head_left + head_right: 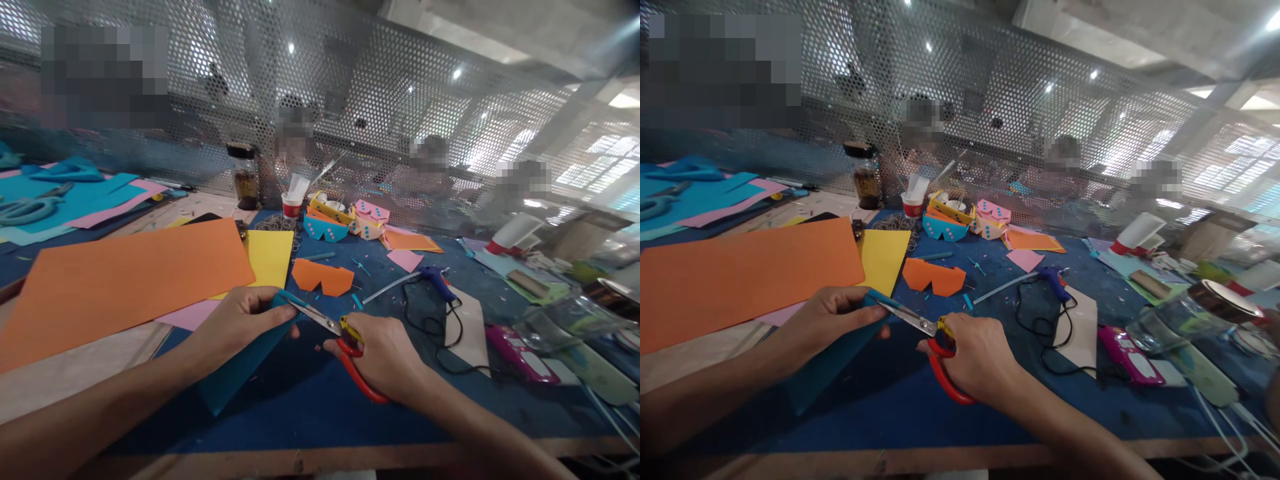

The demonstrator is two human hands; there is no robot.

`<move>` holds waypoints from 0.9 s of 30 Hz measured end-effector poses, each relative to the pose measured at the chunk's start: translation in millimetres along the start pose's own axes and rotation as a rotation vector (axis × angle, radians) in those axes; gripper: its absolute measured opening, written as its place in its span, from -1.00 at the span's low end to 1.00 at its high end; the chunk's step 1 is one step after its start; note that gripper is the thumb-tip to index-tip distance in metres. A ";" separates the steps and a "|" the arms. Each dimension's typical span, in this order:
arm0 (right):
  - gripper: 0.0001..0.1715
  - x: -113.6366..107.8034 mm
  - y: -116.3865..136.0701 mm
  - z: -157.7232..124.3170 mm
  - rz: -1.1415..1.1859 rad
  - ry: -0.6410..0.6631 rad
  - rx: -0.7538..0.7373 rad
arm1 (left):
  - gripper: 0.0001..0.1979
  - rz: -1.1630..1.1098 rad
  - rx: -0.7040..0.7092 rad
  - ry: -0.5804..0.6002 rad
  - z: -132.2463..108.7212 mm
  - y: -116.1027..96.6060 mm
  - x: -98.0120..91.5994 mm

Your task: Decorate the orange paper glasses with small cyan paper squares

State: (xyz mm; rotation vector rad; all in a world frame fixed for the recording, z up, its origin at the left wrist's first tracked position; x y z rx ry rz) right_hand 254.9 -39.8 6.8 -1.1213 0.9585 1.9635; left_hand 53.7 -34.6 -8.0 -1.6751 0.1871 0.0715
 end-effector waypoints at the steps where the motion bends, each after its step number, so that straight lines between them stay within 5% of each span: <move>1: -0.52 -0.5 0.1 0.0 -0.003 -0.004 -0.002 | -0.65 0.006 -0.001 0.002 0.2 0.2 0.1; 27: -0.54 3.6 -1.8 -1.6 -0.027 -0.014 -0.026 | -0.65 0.065 0.008 0.009 2.9 -3.7 0.4</move>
Point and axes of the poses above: each hand's wrist, its own z-axis towards the middle knuckle, its own x-axis out of the palm, y = z × x, the point moved 8 cm from there along z, towards the middle knuckle, and after that the axes turned 11 degrees about -y, right-handed, at the moved point
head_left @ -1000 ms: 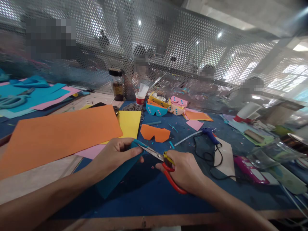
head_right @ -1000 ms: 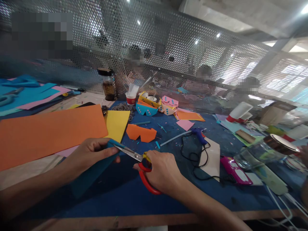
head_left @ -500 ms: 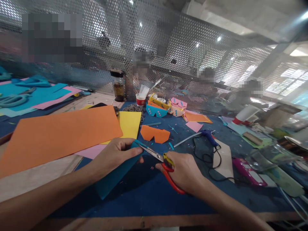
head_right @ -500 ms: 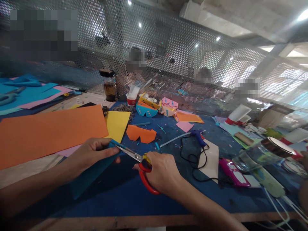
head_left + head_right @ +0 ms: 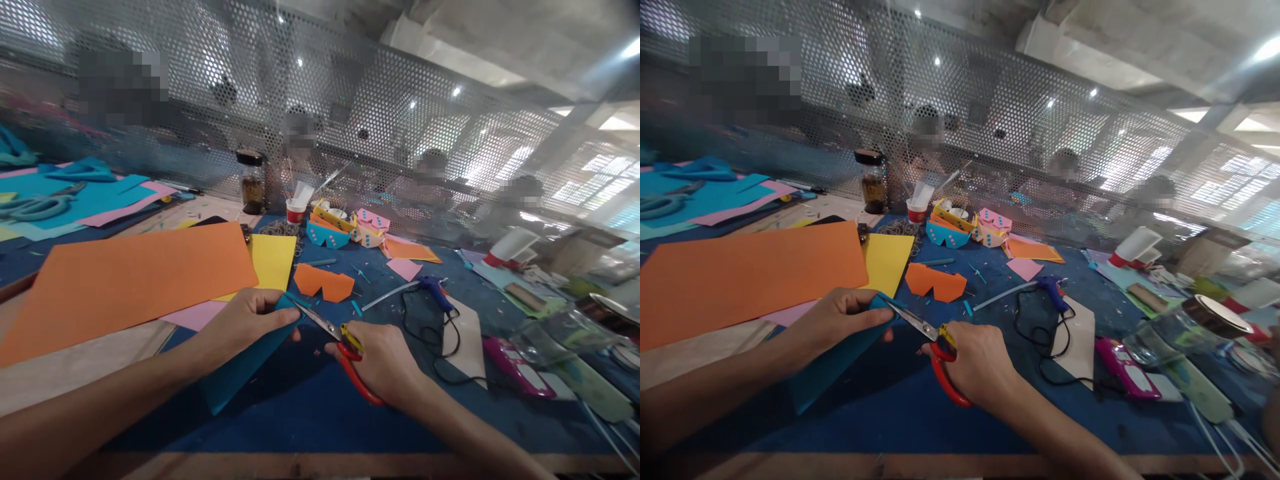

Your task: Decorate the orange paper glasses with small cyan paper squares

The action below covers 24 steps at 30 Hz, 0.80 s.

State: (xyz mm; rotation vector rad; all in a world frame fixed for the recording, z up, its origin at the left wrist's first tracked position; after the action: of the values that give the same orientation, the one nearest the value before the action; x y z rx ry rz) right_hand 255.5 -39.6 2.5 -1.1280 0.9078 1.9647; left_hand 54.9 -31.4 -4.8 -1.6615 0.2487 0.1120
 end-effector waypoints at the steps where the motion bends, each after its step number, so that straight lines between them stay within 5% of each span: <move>1: -0.54 0.5 -0.2 -0.3 -0.005 0.002 -0.004 | -0.66 -0.002 0.003 0.000 0.1 -0.4 0.0; 19: -0.52 0.3 -1.6 1.7 0.073 -0.024 0.009 | -0.65 -0.001 0.001 0.000 1.6 2.0 -0.9; 24: -0.40 -8.8 -12.7 7.4 0.188 -0.162 0.085 | -0.63 -0.052 0.011 -0.135 6.1 -3.9 -20.7</move>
State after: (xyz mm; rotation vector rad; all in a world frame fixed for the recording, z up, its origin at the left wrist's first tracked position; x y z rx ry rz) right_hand 266.3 -28.7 10.3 -0.8480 1.0308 2.1114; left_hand 36.1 -23.0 2.9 -1.6409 0.1034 0.1824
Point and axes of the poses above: each hand's wrist, its own z-axis towards the middle knuckle, its own x-axis out of the palm, y = z × x, the point moved 8 cm from there along z, towards the middle knuckle, and after that the axes turned 11 degrees about -y, right-handed, at the moved point
